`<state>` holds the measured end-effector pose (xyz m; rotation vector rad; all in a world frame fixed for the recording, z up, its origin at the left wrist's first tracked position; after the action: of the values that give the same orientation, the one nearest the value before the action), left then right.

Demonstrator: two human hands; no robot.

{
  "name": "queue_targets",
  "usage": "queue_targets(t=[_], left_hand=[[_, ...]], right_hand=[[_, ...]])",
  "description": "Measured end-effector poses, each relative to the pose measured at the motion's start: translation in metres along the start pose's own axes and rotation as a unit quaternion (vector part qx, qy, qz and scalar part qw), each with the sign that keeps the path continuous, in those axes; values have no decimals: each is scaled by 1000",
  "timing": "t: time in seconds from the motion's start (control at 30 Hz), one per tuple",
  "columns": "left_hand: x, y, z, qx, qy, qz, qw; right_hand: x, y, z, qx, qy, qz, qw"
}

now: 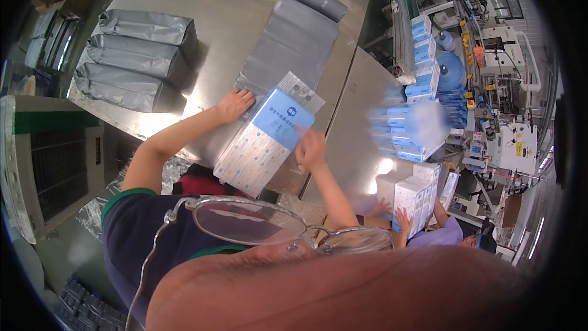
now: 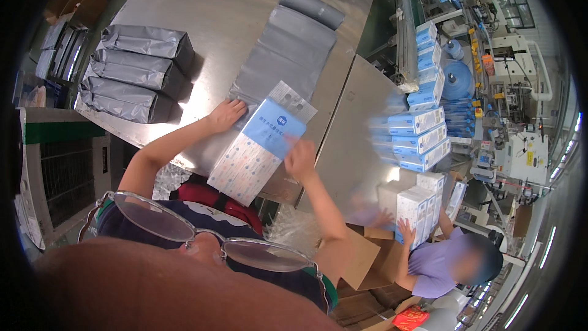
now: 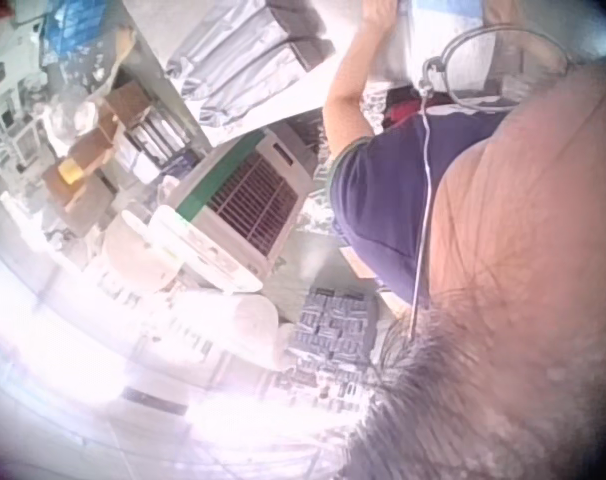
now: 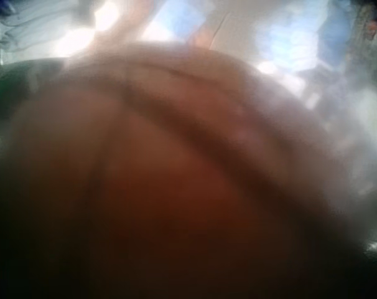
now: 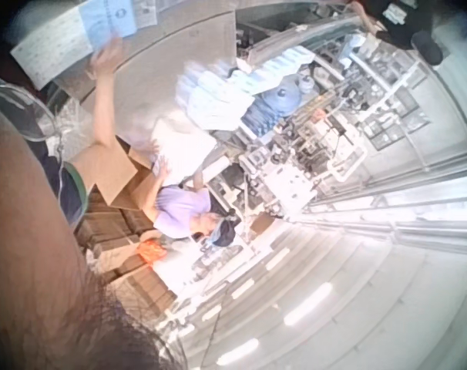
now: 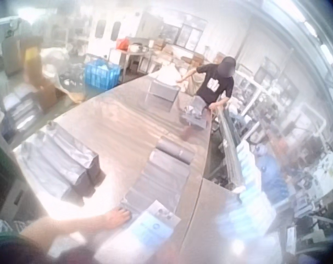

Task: The person places items into gray bags, peels off adhesive strips, and folds the bags to seal them at a metal workstation.

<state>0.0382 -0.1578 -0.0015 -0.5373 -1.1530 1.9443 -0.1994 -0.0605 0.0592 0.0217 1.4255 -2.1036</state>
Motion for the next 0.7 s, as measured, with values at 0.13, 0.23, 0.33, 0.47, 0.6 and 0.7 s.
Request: queue_targets(t=[0.13, 0.23, 0.33, 0.47, 0.6, 0.7], left_hand=[[-4, 29, 9, -95, 41, 5, 995], [-13, 47, 16, -79, 0, -12, 997], [-27, 54, 34, -107, -118, -54, 986], [-17, 15, 66, -64, -190, -192, 961], [8, -6, 42, -50, -79, -106, 990], [5, -17, 11, 205, -173, -127, 955]], right_hand=[[24, 20, 61, 109, -17, -124, 986], [22, 58, 48, -164, 174, 49, 970], [-12, 68, 49, -109, 110, 149, 977], [0, 70, 90, -74, 204, -84, 973], [23, 57, 76, 60, 195, -115, 972], [2, 51, 38, 253, 325, -39, 911]])
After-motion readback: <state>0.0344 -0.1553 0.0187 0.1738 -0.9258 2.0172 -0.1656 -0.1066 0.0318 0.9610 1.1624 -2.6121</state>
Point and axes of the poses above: each hand's wrist, its own z-axis towards the middle knuckle, its own y-axis out of the palm, x = y × z, the point moved 2 cm from there along z, towards the middle knuckle, and after that the axes turned 12 degrees about x, right-handed, at the moved point
